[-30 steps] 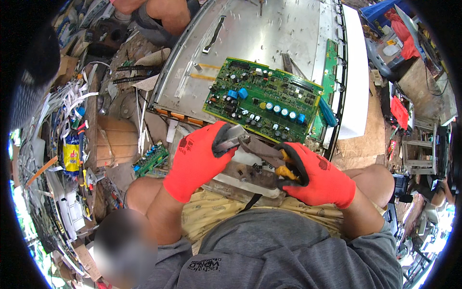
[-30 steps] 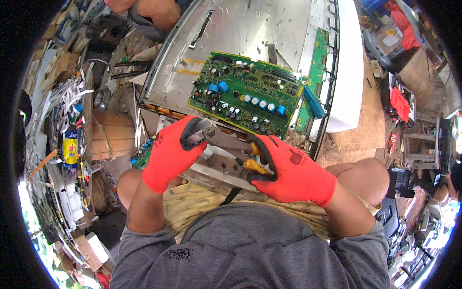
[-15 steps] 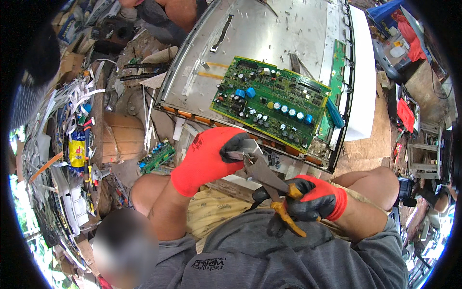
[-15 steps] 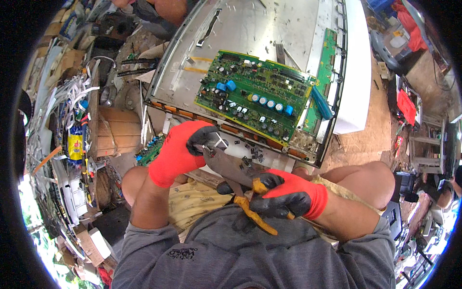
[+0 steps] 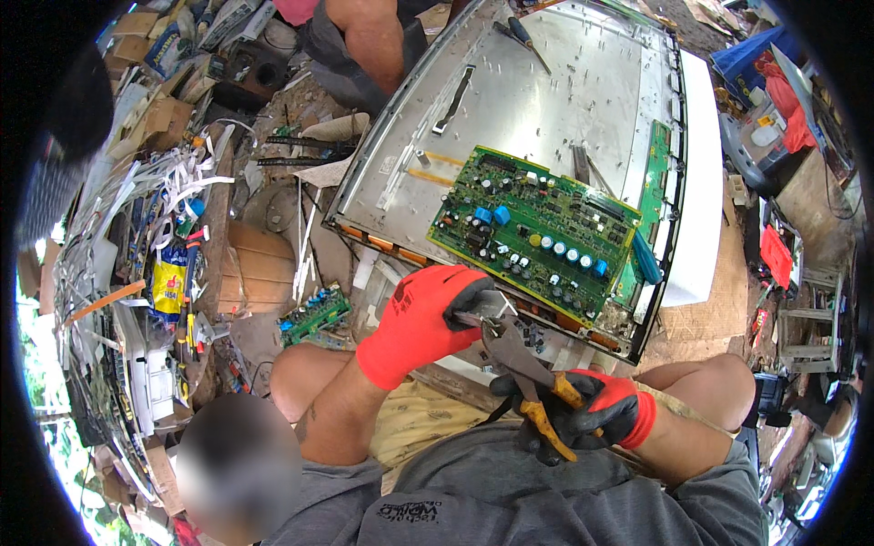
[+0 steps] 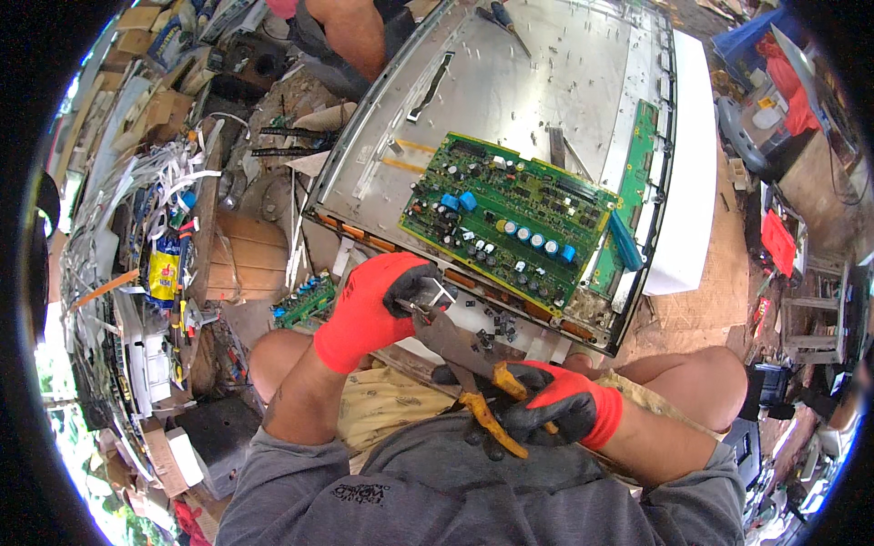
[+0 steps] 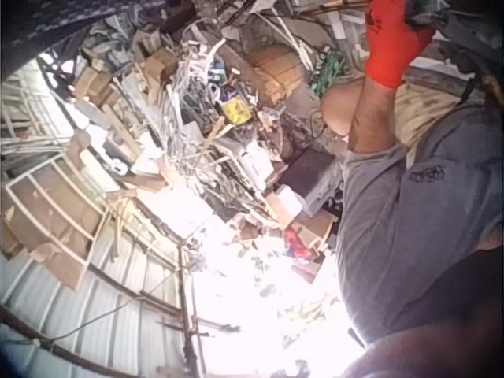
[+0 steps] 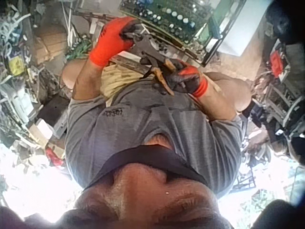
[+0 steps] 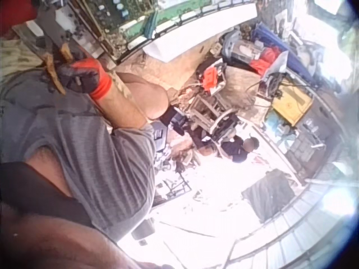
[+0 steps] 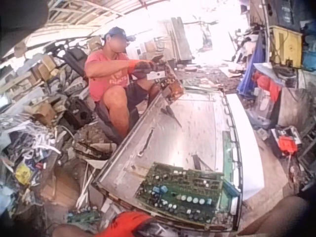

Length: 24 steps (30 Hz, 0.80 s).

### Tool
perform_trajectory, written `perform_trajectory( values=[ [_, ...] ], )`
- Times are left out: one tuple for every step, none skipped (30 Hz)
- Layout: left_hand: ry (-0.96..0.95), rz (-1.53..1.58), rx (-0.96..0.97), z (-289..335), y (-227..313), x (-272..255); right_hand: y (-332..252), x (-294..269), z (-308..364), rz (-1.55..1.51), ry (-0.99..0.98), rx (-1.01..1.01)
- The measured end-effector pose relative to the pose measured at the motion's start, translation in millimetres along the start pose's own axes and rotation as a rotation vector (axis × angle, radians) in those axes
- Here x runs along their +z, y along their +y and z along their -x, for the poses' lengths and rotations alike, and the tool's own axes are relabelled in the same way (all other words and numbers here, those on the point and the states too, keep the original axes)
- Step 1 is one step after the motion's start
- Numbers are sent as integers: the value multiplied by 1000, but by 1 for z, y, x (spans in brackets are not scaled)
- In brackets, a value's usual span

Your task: The person uses pliers to cut and remove metal strips from a circuit board, then uses a screwdriver to unscrew and remove the board from a metal casing. The person also handles a small black component and places it on the casing.

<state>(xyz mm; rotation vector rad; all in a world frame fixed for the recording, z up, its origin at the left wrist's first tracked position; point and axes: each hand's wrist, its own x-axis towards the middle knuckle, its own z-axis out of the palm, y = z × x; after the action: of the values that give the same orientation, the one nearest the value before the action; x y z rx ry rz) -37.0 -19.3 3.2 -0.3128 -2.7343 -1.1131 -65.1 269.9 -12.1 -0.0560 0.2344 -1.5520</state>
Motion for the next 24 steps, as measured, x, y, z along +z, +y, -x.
perform_trajectory(
  values=[
    [-3,-13,18,0,1,0,-1,1,-1,7,-27,16],
    [-6,-26,36,0,4,0,-3,4,0,15,1,59],
    [-9,-39,54,0,5,0,-7,15,-1,23,30,101],
    [-16,-34,53,0,5,1,-9,20,-2,31,59,143],
    [-22,-30,50,1,5,2,-8,18,0,-2,89,155],
    [-27,-24,50,1,5,3,-7,16,3,-33,120,166],
    [-28,-16,41,2,5,4,-6,15,5,-65,151,176],
    [-29,-9,32,2,5,4,-6,15,4,-97,92,155],
    [-31,-3,23,1,6,5,-7,18,1,-129,30,131],
    [-39,-24,8,0,7,5,-7,20,-1,-161,-32,108],
    [-47,-44,-8,-2,9,5,-7,18,1,-67,31,122],
    [-53,-65,-28,-1,11,5,-5,15,5,27,93,140],
    [-38,-100,-16,0,10,6,-3,12,7,120,154,158],
    [-22,-135,-5,1,10,8,0,10,6,276,240,113],
    [-9,-167,10,0,10,11,4,9,4,430,328,62],
    [-37,-158,-45,-1,12,12,5,7,4,513,389,33],
    [-65,-149,-99,-4,15,14,7,5,3,596,453,8],
    [-91,-139,-152,-6,18,14,8,2,2,610,492,6],
    [-94,-155,-164,-8,20,15,9,0,2,672,546,-6],
    [-97,-171,-177,-9,22,15,11,-3,2,734,603,-15],
    [-100,-189,-191,-10,23,15,14,-4,0,845,671,-32],
    [-88,-200,-188,-10,23,16,15,-3,-2,956,740,-50],
    [-76,-211,-186,-10,23,16,14,-1,-3,947,735,-35],
    [-64,-223,-186,-9,22,17,9,10,-6,938,729,-18]
  ],
)
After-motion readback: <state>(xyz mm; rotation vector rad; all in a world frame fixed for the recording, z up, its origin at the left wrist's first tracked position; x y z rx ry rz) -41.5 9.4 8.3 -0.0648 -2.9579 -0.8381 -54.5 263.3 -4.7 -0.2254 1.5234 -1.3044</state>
